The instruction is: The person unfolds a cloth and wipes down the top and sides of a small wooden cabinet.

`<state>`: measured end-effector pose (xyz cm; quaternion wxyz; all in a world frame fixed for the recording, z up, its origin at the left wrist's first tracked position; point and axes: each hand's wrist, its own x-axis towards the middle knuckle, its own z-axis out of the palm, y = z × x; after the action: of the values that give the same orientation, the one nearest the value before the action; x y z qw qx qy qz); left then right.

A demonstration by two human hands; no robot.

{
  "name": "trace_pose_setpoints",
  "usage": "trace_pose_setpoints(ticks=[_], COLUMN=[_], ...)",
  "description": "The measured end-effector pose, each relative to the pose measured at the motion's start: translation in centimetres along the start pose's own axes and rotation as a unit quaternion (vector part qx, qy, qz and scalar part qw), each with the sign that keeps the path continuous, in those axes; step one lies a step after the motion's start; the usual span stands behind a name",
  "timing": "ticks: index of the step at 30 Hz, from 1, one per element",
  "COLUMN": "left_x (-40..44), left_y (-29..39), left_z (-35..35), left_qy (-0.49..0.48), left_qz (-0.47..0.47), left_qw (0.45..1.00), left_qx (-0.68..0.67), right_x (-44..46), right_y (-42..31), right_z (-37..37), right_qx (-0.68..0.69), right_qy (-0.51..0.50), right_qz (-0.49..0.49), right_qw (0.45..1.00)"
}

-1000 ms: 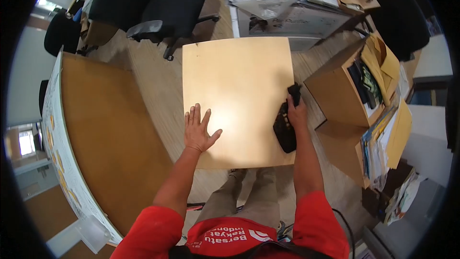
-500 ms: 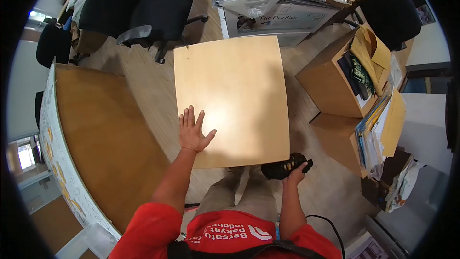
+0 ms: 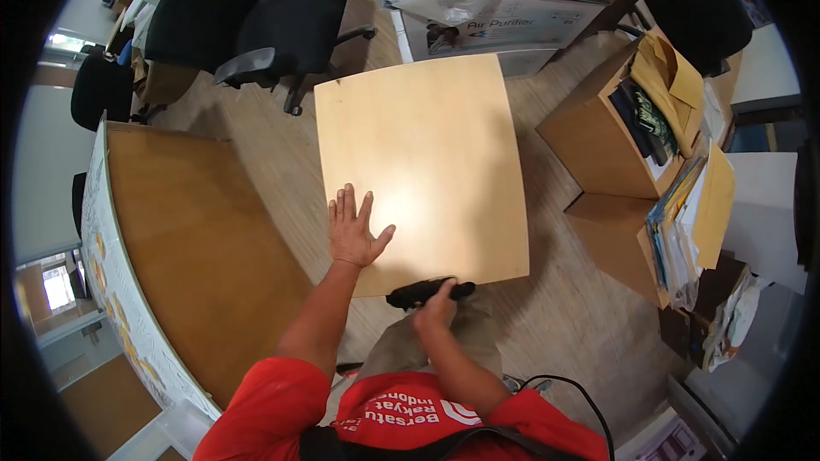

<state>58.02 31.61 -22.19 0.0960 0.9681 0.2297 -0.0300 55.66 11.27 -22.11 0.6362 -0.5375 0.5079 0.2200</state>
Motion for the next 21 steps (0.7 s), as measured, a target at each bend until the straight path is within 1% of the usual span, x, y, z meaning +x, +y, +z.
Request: trace_pose_setpoints(ticks=[2,3,4,5,6,7,8,10,11,14,16,18,19,20,21], left_x=[0.1,-0.2,-0.7,-0.5,0.0,0.1,0.1,0.0,0.1,0.3,0.3,0.2,0.3,0.4,0.5], left_y=[0.0,0.1,0.2,0.2,0.2,0.2,0.2,0.1,0.0,-0.3,-0.3,-0.4,-0.5,-0.5,-0.7], left_z=[-0.1,-0.1,-0.1,-0.1,-0.1,-0.2,-0.2,-0.1,-0.1,-0.1,-0.2,-0.1,0.0,0.1,0.2], left_qy=[0.007,0.014,0.004,0.002,0.004,0.0,0.003,0.014,0.01,0.001,-0.001,0.003,0.006,0.009,0.018], left_qz=[0.003,0.009,-0.004,-0.007,-0.009,-0.023,-0.018,-0.019,-0.017,-0.019,-0.015,-0.014,-0.011,-0.012,-0.004], left_qw=[1.0,0.999,0.999,0.999,0.999,0.999,0.999,0.999,0.999,0.999,0.999,0.999,0.999,0.999,0.999], left_qx=[-0.017,-0.038,-0.036,-0.036,-0.037,-0.035,-0.04,-0.043,-0.046,-0.041,-0.045,-0.044,-0.043,-0.044,-0.038], right_x=[2.9,3.7,5.4,9.4,8.6,8.8,8.9,8.8,8.3,6.8,2.4,-1.1,-2.5,-4.0,-5.3], right_y=[-3.4,-6.4,-9.0,-10.6,-14.1,-15.9,-15.1,-14.2,-13.1,-7.2,-3.2,1.1,2.7,4.3,5.4], right_z=[-2.2,-2.7,-4.6,-6.7,-6.5,-6.2,-5.9,-4.1,-3.4,-1.7,1.4,3.4,4.0,4.5,4.5], right_qx=[0.114,0.157,0.11,0.131,0.129,0.127,0.116,0.094,0.115,0.103,0.062,0.03,0.03,-0.047,-0.125], right_qy=[-0.014,0.009,0.012,-0.001,0.025,0.034,0.032,0.082,0.075,0.064,0.113,0.054,0.052,-0.007,-0.065], right_qz=[0.061,-0.042,-0.108,-0.151,-0.143,-0.13,-0.126,-0.159,-0.148,-0.145,-0.079,0.015,0.013,0.058,0.102], right_qw=[0.992,0.987,0.988,0.98,0.981,0.983,0.985,0.979,0.979,0.982,0.989,0.998,0.998,0.997,0.985])
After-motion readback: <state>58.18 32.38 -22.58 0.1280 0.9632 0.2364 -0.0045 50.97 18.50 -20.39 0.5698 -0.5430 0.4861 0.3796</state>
